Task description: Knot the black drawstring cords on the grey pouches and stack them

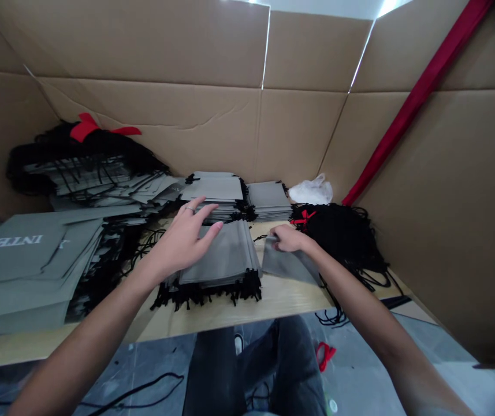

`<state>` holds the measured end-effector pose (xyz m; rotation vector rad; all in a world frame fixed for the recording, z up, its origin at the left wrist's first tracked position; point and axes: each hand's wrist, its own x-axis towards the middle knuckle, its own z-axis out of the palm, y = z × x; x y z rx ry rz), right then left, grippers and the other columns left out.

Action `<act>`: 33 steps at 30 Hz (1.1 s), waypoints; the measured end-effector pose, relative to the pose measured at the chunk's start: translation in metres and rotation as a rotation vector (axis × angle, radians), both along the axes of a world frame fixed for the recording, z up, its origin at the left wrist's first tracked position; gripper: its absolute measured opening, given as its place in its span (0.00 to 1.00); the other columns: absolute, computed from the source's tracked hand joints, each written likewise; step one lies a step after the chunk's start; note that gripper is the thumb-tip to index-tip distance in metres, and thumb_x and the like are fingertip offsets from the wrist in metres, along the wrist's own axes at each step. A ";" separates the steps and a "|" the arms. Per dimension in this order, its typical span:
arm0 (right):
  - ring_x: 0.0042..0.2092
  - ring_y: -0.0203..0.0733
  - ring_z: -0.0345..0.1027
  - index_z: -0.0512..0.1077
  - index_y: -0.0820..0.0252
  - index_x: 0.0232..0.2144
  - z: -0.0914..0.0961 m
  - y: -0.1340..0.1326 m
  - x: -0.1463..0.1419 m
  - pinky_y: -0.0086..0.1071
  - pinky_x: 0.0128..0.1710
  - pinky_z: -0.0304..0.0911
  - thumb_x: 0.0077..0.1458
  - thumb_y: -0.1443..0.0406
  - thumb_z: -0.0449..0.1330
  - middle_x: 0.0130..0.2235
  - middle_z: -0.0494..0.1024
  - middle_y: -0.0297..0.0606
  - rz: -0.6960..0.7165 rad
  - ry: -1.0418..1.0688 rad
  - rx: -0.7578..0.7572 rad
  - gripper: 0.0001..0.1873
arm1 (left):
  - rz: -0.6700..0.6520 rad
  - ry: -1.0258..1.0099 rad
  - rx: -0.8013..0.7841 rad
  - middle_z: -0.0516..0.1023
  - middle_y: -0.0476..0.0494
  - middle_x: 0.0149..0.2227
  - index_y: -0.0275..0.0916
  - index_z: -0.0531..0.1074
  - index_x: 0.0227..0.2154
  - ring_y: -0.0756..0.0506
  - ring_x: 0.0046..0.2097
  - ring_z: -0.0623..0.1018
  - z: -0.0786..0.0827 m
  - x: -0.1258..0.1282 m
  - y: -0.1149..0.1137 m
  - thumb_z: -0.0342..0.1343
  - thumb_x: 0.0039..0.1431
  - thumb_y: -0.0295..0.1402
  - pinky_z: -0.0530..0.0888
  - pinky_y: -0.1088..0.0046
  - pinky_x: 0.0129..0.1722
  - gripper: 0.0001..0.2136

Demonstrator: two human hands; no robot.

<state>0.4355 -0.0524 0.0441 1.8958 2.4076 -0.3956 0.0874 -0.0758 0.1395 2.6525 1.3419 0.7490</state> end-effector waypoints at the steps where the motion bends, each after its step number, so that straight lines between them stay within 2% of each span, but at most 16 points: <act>1: 0.54 0.48 0.78 0.77 0.62 0.56 0.002 0.000 0.000 0.47 0.55 0.78 0.72 0.57 0.66 0.56 0.80 0.45 0.006 0.020 0.018 0.18 | -0.013 -0.023 0.024 0.65 0.29 0.75 0.39 0.72 0.68 0.33 0.76 0.66 0.010 0.003 -0.002 0.45 0.76 0.54 0.66 0.47 0.76 0.31; 4: 0.54 0.48 0.78 0.76 0.62 0.58 0.006 0.001 -0.002 0.47 0.55 0.78 0.73 0.57 0.66 0.57 0.79 0.45 -0.014 0.062 0.102 0.18 | -0.056 -0.112 0.101 0.75 0.35 0.68 0.40 0.77 0.61 0.35 0.68 0.76 0.039 0.008 -0.011 0.49 0.75 0.52 0.73 0.52 0.71 0.26; 7: 0.54 0.48 0.78 0.76 0.62 0.58 0.007 0.009 -0.005 0.47 0.56 0.78 0.74 0.56 0.65 0.57 0.80 0.45 -0.092 0.033 0.189 0.18 | -0.098 -0.266 0.169 0.85 0.44 0.55 0.44 0.82 0.52 0.39 0.50 0.85 0.064 0.008 -0.022 0.56 0.73 0.48 0.81 0.63 0.50 0.17; 9: 0.55 0.49 0.78 0.76 0.61 0.57 0.010 0.020 -0.007 0.48 0.57 0.77 0.74 0.55 0.64 0.57 0.80 0.45 -0.157 -0.017 0.232 0.18 | -0.112 -0.361 0.192 0.87 0.48 0.48 0.46 0.84 0.48 0.43 0.43 0.85 0.076 0.004 -0.032 0.59 0.72 0.44 0.79 0.68 0.42 0.12; 11: 0.56 0.49 0.77 0.76 0.61 0.59 0.014 0.035 -0.008 0.49 0.58 0.77 0.74 0.55 0.64 0.58 0.79 0.46 -0.210 -0.075 0.261 0.19 | -0.119 -0.473 0.210 0.88 0.51 0.42 0.46 0.85 0.44 0.46 0.40 0.85 0.084 -0.001 -0.043 0.61 0.71 0.41 0.77 0.69 0.38 0.09; 14: 0.58 0.50 0.77 0.75 0.61 0.60 0.022 0.062 -0.011 0.50 0.59 0.76 0.73 0.56 0.65 0.60 0.78 0.47 -0.247 -0.157 0.270 0.20 | -0.113 -0.639 0.268 0.87 0.53 0.36 0.47 0.86 0.39 0.48 0.35 0.84 0.087 -0.009 -0.061 0.64 0.70 0.39 0.76 0.68 0.35 0.07; 18: 0.57 0.50 0.77 0.76 0.63 0.59 0.031 0.098 -0.017 0.48 0.58 0.77 0.72 0.56 0.66 0.59 0.78 0.49 -0.247 -0.244 0.209 0.21 | -0.033 -0.777 0.259 0.86 0.52 0.36 0.50 0.87 0.38 0.46 0.37 0.84 0.082 -0.015 -0.077 0.64 0.70 0.40 0.76 0.64 0.35 0.07; 21: 0.56 0.50 0.78 0.76 0.64 0.59 0.038 0.116 -0.022 0.47 0.57 0.78 0.72 0.57 0.67 0.59 0.78 0.49 -0.222 -0.285 0.149 0.21 | -0.017 -0.800 0.265 0.86 0.52 0.37 0.51 0.87 0.39 0.46 0.38 0.83 0.079 -0.018 -0.078 0.63 0.72 0.40 0.76 0.63 0.36 0.07; 23: 0.56 0.49 0.78 0.75 0.62 0.59 0.043 0.123 -0.025 0.47 0.56 0.78 0.72 0.57 0.66 0.59 0.78 0.48 -0.205 -0.301 0.130 0.20 | -0.039 -0.767 0.286 0.86 0.53 0.36 0.51 0.87 0.39 0.47 0.36 0.83 0.080 -0.021 -0.074 0.63 0.72 0.38 0.75 0.65 0.33 0.07; 27: 0.56 0.50 0.78 0.75 0.63 0.59 0.051 0.123 -0.035 0.47 0.56 0.78 0.72 0.57 0.67 0.59 0.78 0.48 -0.205 -0.298 0.181 0.21 | -0.100 -0.639 0.314 0.83 0.54 0.32 0.50 0.84 0.34 0.48 0.30 0.80 0.085 -0.026 -0.066 0.63 0.71 0.35 0.71 0.66 0.25 0.08; 29: 0.55 0.49 0.78 0.76 0.64 0.59 0.056 0.117 -0.041 0.46 0.56 0.78 0.72 0.57 0.67 0.58 0.79 0.49 -0.235 -0.280 0.245 0.20 | -0.089 -0.616 0.333 0.82 0.54 0.30 0.50 0.83 0.33 0.47 0.29 0.79 0.085 -0.026 -0.067 0.63 0.71 0.36 0.69 0.65 0.23 0.09; 31: 0.55 0.49 0.78 0.76 0.64 0.58 0.065 0.109 -0.043 0.46 0.55 0.78 0.72 0.57 0.67 0.57 0.79 0.49 -0.289 -0.252 0.329 0.20 | -0.054 -0.652 0.360 0.83 0.53 0.31 0.51 0.83 0.35 0.47 0.30 0.80 0.084 -0.025 -0.070 0.62 0.72 0.37 0.71 0.65 0.25 0.08; 33: 0.53 0.48 0.78 0.77 0.65 0.56 0.081 0.097 -0.044 0.45 0.55 0.78 0.72 0.57 0.67 0.56 0.80 0.49 -0.364 -0.220 0.438 0.19 | -0.082 -0.674 0.361 0.84 0.52 0.38 0.53 0.82 0.43 0.46 0.36 0.82 0.082 -0.025 -0.072 0.58 0.75 0.41 0.77 0.65 0.31 0.08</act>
